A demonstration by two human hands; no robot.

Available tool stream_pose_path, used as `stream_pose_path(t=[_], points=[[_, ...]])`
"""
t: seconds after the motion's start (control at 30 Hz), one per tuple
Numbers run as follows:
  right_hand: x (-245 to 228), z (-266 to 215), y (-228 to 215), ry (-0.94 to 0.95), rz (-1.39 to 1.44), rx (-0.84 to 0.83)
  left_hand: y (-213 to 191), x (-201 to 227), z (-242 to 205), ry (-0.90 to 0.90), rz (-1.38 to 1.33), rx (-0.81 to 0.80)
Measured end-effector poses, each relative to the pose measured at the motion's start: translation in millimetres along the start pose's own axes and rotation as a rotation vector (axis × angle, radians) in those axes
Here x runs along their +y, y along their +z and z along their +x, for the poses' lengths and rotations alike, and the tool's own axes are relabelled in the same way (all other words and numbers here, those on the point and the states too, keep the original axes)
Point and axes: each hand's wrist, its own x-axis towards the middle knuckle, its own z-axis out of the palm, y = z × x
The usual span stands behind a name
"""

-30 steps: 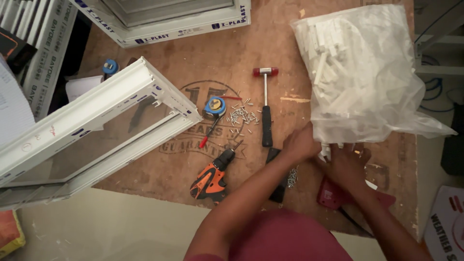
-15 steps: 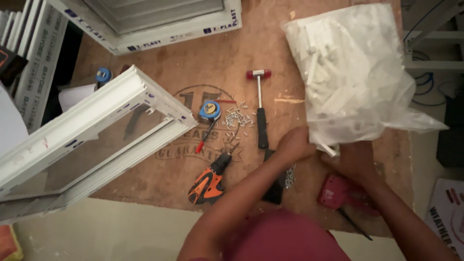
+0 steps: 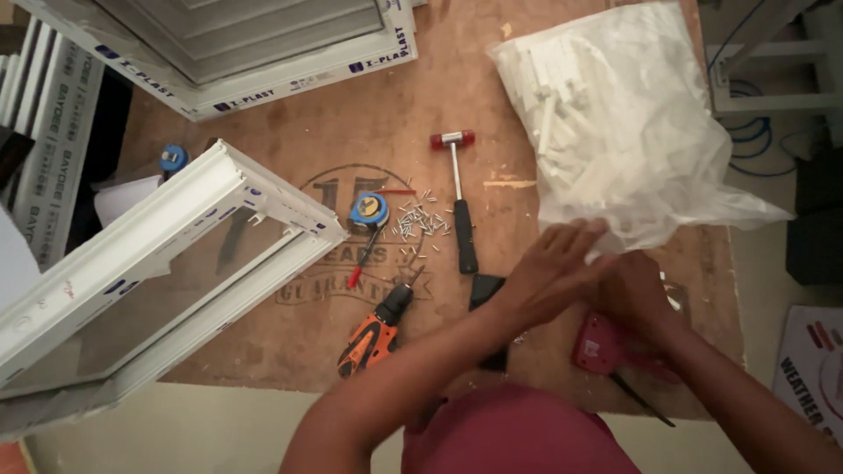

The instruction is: Assembling, measuring, and preparing uPVC window frames in a workshop setting.

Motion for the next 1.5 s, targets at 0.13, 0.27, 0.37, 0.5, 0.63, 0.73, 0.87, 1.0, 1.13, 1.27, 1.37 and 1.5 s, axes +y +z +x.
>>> stream_pose_path(t=[0.13,0.27,0.37,0.5,0.63,0.73,0.87,1.0,1.13,1.27,1.37,1.5], points=[[-6,0,-14,-0.064,-0.033,-0.078,19,-12,17,0.275,0.271,-0.074],[-17,3,-34,-0.04,0.137,0.005,17,-18,55,0.273,0.212,-0.012],[-10,4,-31,-0.017,0.118,-0.048,14,-16,77,0.182,0.27,-0.032],[-6,-5,-41,-0.039,0.23,0.095,19,-25,91,0.093,0.314,0.024],[-6,-29,-65,0.173,0.626,0.187,21,-39,96,0.185,-0.019,-0.153],[-12,-38,-70,0.439,1.093,0.142,22,-45,100,0.143,-0.006,-0.224],[-19,-22,-65,0.531,1.557,0.197,16,-36,108,0.181,-0.107,-0.28],[-4,18,-61,0.443,1.952,0.338,-4,-21,117,0.212,-0.226,-0.313],[7,69,-74,0.33,2.066,0.431,-18,-22,137,0.085,-0.262,-0.34],[-4,99,-100,0.192,2.134,0.521,-22,-30,163,0.041,-0.206,-0.222],[-23,107,-125,0.112,2.137,0.528,-30,-35,181,0.113,-0.185,-0.112],[-35,112,-129,0.186,1.867,0.372,-15,-50,191,0.128,-0.193,-0.119]])
